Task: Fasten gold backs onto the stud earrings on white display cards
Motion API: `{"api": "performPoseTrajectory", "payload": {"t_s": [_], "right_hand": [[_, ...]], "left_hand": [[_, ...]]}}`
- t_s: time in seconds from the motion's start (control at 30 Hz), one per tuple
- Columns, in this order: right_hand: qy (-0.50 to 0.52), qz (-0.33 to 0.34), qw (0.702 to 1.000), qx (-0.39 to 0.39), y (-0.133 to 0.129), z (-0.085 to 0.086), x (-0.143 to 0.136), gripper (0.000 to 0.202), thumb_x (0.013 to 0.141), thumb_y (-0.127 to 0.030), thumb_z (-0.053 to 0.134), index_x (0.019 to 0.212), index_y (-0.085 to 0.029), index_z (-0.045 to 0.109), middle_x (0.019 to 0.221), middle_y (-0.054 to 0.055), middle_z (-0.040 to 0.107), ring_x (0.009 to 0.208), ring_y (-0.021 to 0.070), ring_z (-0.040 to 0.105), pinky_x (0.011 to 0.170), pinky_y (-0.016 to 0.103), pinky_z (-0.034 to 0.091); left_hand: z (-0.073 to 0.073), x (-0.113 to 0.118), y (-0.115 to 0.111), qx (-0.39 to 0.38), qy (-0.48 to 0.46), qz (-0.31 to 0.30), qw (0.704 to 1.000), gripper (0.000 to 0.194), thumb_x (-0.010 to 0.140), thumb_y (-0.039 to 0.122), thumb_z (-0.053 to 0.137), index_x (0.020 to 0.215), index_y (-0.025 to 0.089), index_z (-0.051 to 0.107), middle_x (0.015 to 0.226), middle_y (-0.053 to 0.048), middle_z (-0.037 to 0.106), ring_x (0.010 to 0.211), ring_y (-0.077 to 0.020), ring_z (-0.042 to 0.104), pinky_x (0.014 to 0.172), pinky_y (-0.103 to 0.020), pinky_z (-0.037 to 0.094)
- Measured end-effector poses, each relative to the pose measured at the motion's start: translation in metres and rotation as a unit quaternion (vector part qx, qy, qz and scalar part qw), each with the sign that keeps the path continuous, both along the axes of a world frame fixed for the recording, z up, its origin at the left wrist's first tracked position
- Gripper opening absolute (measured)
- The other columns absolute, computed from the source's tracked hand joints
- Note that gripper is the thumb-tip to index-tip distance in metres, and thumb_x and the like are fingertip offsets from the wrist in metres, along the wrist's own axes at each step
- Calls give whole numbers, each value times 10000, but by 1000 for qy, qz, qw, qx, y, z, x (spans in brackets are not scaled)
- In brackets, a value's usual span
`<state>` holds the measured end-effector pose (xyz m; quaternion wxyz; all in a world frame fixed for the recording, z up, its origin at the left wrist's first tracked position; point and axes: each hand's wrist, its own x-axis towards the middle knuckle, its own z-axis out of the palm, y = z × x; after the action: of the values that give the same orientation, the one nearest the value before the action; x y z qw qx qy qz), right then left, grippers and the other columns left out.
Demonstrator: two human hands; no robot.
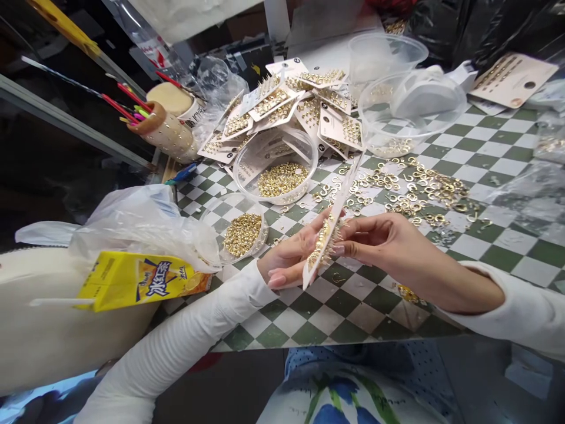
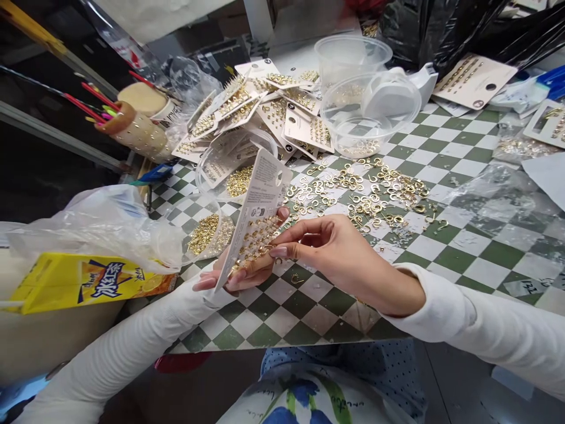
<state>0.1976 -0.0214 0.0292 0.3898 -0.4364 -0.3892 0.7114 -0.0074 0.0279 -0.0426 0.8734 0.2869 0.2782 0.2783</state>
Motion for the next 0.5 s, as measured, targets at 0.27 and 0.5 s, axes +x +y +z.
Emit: {"api": "performPoseTrajectory", "payload": {"t_s": [0.27, 0.5], "right_hand": [[-3, 2, 1000, -23, 0, 1, 0, 202, 621, -309, 952, 725, -235, 796, 797, 14, 757, 776, 171, 685, 749, 309, 538], [-17, 27, 999, 23, 7, 8, 5, 262, 741, -351, 885, 859, -186, 720, 743, -3, 644, 646, 108, 527, 586, 260, 429]], "left_hand": [[30, 5, 2, -19, -35, -142, 989, 712, 720, 520, 870, 1361, 369, 599, 490, 54, 635, 110, -72, 193, 140, -183, 92], [46, 10, -3, 8, -59, -75, 995, 659, 808, 372, 828, 1393, 354, 524, 516, 113, 582, 153, -13, 223, 195, -115, 167]]}}
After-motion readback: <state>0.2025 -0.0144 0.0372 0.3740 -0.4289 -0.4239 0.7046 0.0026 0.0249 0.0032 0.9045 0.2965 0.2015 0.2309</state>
